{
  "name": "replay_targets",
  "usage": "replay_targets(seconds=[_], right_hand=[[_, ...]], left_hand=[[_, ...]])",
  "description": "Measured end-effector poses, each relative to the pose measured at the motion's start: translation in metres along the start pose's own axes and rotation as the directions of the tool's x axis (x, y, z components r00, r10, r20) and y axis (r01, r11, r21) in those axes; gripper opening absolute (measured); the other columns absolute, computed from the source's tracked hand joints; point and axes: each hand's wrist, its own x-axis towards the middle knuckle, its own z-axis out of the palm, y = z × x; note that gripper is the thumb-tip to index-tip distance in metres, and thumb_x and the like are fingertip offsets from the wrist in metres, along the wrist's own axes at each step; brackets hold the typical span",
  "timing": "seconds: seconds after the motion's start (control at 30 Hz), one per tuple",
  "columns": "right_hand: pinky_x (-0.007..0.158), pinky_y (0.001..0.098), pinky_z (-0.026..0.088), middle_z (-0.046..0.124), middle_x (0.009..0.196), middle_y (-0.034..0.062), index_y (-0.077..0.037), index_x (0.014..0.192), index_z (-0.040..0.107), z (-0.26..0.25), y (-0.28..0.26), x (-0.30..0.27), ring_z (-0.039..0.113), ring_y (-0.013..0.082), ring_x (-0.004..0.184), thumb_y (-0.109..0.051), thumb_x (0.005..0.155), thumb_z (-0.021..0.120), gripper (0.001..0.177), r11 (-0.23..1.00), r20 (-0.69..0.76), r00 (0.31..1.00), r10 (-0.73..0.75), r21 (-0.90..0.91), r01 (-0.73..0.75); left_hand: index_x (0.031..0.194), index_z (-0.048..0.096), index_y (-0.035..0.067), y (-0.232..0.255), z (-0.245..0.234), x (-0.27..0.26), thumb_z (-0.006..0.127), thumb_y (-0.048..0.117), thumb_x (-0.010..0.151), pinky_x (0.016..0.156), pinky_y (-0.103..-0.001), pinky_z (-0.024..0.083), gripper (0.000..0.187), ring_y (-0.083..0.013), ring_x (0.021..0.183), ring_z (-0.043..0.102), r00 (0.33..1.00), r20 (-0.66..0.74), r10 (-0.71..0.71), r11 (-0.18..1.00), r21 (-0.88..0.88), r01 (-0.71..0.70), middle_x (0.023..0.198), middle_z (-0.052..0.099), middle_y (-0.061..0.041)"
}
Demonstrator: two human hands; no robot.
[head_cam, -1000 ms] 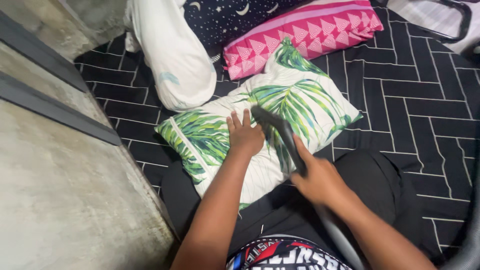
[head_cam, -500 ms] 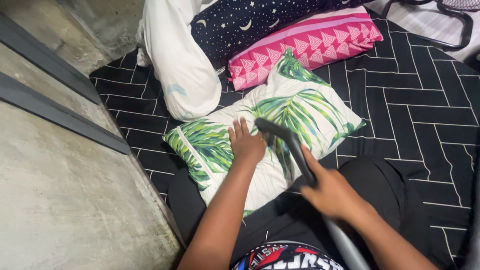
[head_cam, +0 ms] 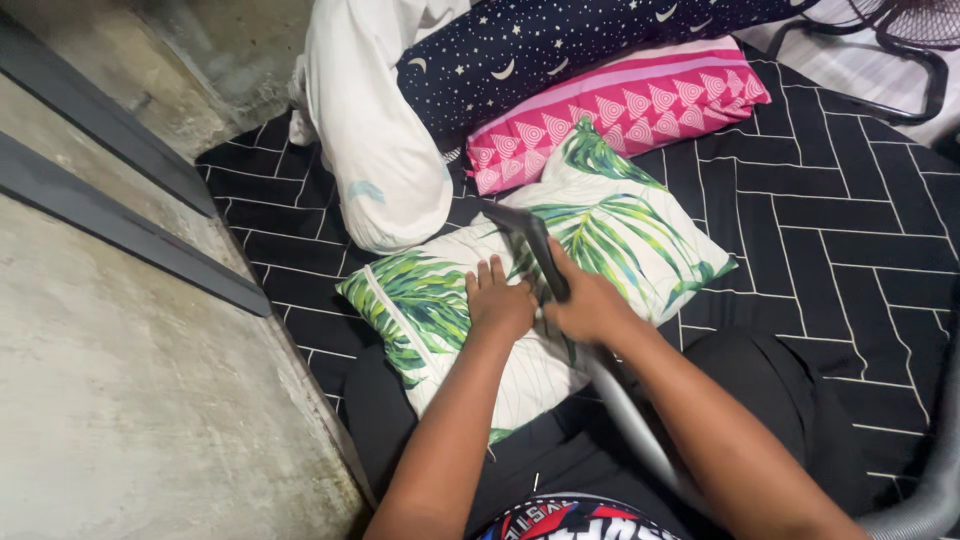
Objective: The person uses a vacuum cleaner hose to clean a pillow with a green leaf pattern. They move the nozzle back and forth across the surface while holding the pillow with their other hand.
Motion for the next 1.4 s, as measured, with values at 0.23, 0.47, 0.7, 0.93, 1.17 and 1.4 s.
replay_targets(seconds=[0.23,0.47,0.7,0.93,1.17,1.4], right_hand=[[0.078,0.0443,0.059,0.072,0.075,0.0289,-0.039,0.166,0.016,-0.044,0.002,-0.119,0.075,0.0434,0.073,-0.024,0.075,0.072,0.108,0.973,0.168,0.960,0.224,0.024,-0.231],[0.078,0.0448,0.057,0.072,0.082,0.0270,-0.031,0.161,0.020,-0.021,0.004,-0.077,0.074,0.0429,0.079,-0.023,0.070,0.072,0.105,0.997,0.066,0.996,0.057,0.056,-0.061],[0.086,0.0468,0.055,0.073,0.091,0.0314,-0.027,0.163,0.020,0.008,-0.008,0.014,0.072,0.0474,0.089,-0.026,0.072,0.070,0.104,0.999,0.056,0.997,0.047,0.004,-0.047],[0.076,0.0421,0.056,0.070,0.079,0.0285,-0.032,0.163,0.018,-0.033,0.006,-0.100,0.072,0.0423,0.075,-0.019,0.073,0.072,0.106,0.994,0.083,0.996,0.044,0.092,-0.052],[0.071,0.0410,0.057,0.068,0.067,0.0259,-0.040,0.166,0.019,-0.036,-0.013,-0.097,0.071,0.0373,0.063,-0.021,0.075,0.071,0.107,0.980,0.206,0.961,0.183,0.035,-0.194],[0.083,0.0462,0.055,0.072,0.091,0.0306,-0.030,0.163,0.024,0.021,-0.013,0.020,0.072,0.0473,0.085,-0.027,0.071,0.068,0.102,0.999,0.074,0.997,-0.037,0.021,0.036]], left_hand=[[0.137,0.065,0.029,0.000,-0.016,-0.006,0.054,0.048,0.095,0.119,-0.052,0.022,0.047,-0.0390,0.152,0.023,1.000,0.021,-0.018,1.000,0.003,0.018,0.169,0.015,-0.022],[0.133,0.069,0.024,-0.008,-0.012,-0.008,0.049,0.046,0.102,0.111,-0.050,0.035,0.043,-0.0352,0.145,0.039,0.998,0.064,0.027,0.997,0.075,-0.031,0.162,0.036,-0.021],[0.122,0.072,0.027,-0.021,-0.009,-0.005,0.059,0.045,0.090,0.101,-0.053,0.039,0.039,-0.0344,0.133,0.047,0.987,-0.139,0.085,0.996,-0.029,-0.090,0.148,0.046,-0.021],[0.096,0.076,0.009,-0.037,-0.001,-0.001,0.068,0.020,0.085,0.090,-0.047,0.053,0.017,-0.0366,0.101,0.067,0.937,-0.342,-0.073,0.904,-0.419,-0.083,0.104,0.071,-0.016],[0.089,0.077,0.003,-0.035,0.022,0.014,0.067,0.009,0.083,0.090,-0.045,0.053,0.013,-0.0356,0.104,0.063,0.911,-0.412,0.008,0.984,-0.159,-0.081,0.105,0.069,-0.014],[0.094,0.078,0.004,-0.037,0.020,0.017,0.071,0.013,0.081,0.093,-0.044,0.050,0.017,-0.0338,0.109,0.061,0.950,-0.311,-0.019,0.997,-0.076,-0.005,0.111,0.068,-0.013]])
